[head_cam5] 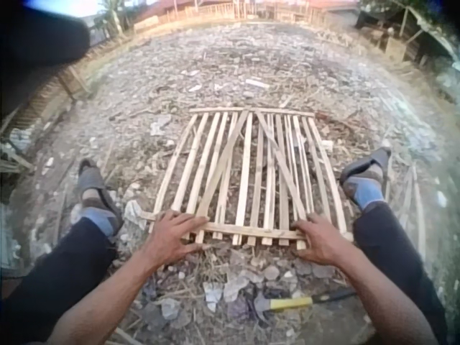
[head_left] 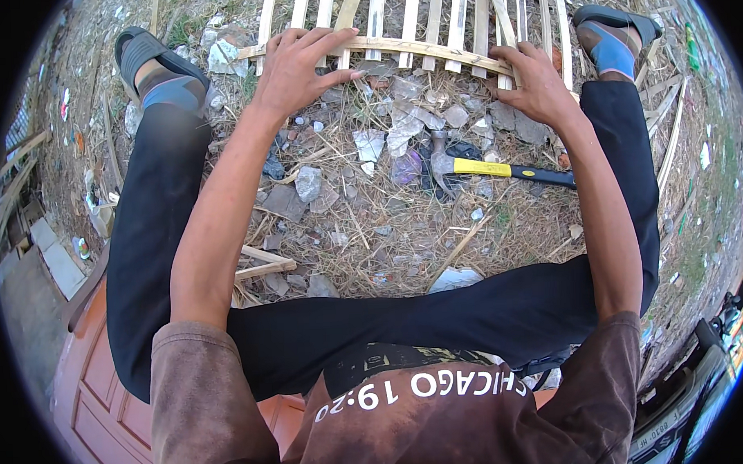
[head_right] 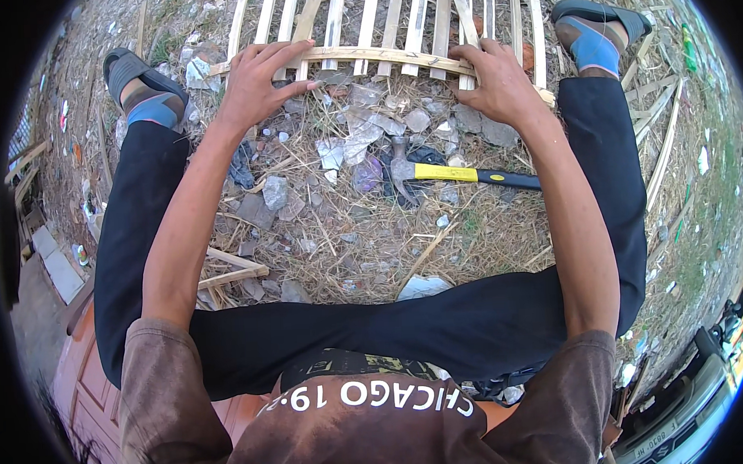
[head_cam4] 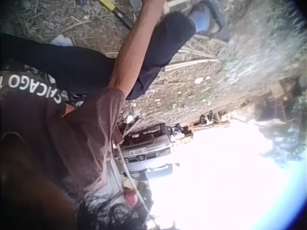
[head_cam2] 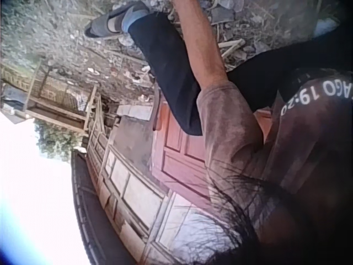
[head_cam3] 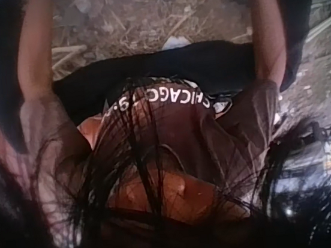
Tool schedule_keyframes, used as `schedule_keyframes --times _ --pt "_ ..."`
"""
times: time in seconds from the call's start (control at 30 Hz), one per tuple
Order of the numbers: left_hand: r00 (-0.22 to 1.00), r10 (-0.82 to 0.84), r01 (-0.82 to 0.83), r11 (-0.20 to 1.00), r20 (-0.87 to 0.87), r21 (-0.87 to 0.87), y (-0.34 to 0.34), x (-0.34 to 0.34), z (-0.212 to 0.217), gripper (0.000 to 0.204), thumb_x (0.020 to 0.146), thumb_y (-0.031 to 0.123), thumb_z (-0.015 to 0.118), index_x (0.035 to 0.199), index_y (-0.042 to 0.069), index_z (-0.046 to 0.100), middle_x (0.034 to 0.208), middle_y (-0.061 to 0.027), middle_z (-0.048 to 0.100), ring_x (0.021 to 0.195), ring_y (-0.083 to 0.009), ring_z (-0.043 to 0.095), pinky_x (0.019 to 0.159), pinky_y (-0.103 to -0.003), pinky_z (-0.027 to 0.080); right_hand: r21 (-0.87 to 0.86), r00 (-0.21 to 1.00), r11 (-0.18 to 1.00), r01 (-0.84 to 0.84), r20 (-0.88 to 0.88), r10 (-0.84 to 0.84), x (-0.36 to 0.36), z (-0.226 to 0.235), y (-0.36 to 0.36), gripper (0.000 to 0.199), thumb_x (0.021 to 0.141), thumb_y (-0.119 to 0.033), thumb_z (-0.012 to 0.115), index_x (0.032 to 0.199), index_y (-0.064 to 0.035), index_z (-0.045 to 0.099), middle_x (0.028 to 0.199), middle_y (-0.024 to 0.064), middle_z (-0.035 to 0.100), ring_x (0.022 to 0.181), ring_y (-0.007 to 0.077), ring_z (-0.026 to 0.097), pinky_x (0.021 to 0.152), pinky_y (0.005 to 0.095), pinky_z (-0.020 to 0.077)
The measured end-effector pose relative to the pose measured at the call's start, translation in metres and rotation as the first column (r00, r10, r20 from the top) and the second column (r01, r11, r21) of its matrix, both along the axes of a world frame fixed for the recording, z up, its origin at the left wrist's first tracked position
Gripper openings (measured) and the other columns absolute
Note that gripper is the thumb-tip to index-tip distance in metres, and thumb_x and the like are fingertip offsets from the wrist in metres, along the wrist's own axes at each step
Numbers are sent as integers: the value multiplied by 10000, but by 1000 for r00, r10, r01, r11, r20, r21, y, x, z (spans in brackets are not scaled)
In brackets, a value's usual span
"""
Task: The person uses a hammer to drive small nails into the slats of a wooden lattice structure while sitting on the ground.
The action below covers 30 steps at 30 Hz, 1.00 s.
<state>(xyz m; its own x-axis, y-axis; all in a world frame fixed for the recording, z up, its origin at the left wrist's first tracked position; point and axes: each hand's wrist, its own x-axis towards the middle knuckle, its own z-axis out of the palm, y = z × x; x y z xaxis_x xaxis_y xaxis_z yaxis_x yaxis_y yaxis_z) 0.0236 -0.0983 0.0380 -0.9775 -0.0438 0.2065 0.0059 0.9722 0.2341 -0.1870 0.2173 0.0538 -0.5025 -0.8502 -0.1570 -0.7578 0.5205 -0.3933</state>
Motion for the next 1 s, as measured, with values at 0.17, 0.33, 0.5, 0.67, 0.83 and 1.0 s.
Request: schedule_keyframes --times 0.17,0.33,0.5,0.67,0.83,1.0 --pt "1000 -5 4 998 16 65 -5 2 -2 477 876 410 724 1313 228 661 1206 -30 695 1094 -249 593 987 -426 425 24 999 999 22 -42 -21 7 5 -2 611 735 -268 808 1294 -145 595 1216 192 591 1193 385 539 1021 448 440" --pt "999 -11 9 998 38 63 -9 2 -1 415 922 345 687 1313 210 661 1207 -31 700 1100 -251 597 973 -415 433 -55 997 998 -4 -73 0 5 15 3 619 760 -341 818 1309 -164 595 1185 157 630 1138 339 594 953 443 470" --pt "1000 -10 8 997 28 80 -11 1 -3 441 911 349 695 1326 209 650 1216 -42 695 1092 -256 607 976 -418 429 -108 990 989 97 115 -84 0 14 6 496 843 -324 768 1283 -141 633 1068 134 672 1017 341 643 885 438 503" --pt "999 4 -9 995 45 102 -15 -5 -2 467 895 350 708 1333 200 643 1215 -60 691 1109 -257 609 969 -423 428 -63 989 995 79 133 -70 -4 24 7 414 887 -249 733 1274 -132 647 1078 142 689 1005 345 654 881 424 519" --pt "999 -4 -2 991 42 133 -12 -5 6 459 869 311 735 1298 165 665 1194 -72 693 1105 -272 603 956 -421 431 -227 984 974 26 178 15 -6 19 6 496 819 -257 792 1275 -122 653 1131 137 693 1075 343 645 939 435 506" --pt "999 30 -26 987 -17 159 -11 -5 -2 441 820 313 768 1240 190 708 1133 -15 708 1076 -246 581 940 -403 428 -153 997 987 -58 46 66 -5 15 8 650 787 -327 805 1379 -176 585 1283 93 629 1151 319 569 1001 437 441"
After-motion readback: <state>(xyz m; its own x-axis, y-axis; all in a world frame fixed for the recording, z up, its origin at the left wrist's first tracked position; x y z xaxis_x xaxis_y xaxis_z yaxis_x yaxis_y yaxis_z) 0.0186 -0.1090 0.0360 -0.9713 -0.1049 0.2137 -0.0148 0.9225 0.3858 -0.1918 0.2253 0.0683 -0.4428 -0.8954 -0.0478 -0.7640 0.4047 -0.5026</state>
